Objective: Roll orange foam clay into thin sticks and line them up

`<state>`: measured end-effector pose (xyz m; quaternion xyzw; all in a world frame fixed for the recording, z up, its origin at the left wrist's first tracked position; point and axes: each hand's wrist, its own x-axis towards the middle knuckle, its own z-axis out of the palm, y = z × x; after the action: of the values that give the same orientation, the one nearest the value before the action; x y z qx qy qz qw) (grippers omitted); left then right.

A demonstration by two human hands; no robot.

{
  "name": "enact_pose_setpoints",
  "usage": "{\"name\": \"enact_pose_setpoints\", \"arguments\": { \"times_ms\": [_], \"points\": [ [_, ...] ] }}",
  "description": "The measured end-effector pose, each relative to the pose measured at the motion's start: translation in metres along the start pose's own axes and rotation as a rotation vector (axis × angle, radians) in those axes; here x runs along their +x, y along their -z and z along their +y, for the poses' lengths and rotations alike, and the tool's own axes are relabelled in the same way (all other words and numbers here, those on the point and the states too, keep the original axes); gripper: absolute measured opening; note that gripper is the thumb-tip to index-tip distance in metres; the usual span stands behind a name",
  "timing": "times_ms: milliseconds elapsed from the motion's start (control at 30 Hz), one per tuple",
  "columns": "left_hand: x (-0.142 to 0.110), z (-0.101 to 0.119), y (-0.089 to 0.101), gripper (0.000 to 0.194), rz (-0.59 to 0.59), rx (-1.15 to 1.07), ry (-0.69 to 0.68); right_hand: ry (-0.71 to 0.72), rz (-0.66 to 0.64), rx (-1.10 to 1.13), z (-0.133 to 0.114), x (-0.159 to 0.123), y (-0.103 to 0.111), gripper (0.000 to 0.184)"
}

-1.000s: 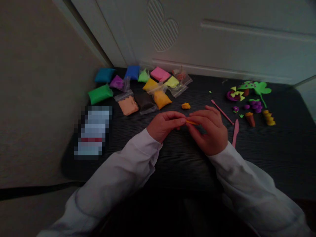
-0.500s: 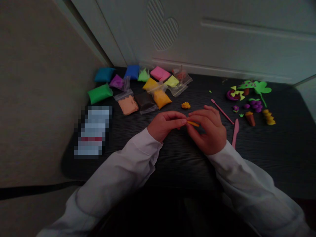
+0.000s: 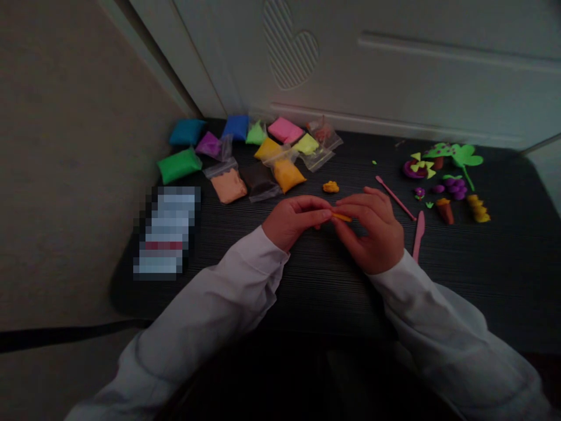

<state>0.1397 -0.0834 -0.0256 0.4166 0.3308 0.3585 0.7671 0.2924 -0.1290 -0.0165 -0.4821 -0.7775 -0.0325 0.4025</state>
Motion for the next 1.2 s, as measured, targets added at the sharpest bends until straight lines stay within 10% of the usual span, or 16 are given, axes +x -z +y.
{"name": "enact_pose_setpoints", "arguments": {
  "times_ms": [1200],
  "points": [
    [-0.0011,0.002,0.0012,0.015,0.013,-0.057,-0.049,-0.017,0.033,0.031,0.003,0.0005,0.0078,0.018]
  ]
}}
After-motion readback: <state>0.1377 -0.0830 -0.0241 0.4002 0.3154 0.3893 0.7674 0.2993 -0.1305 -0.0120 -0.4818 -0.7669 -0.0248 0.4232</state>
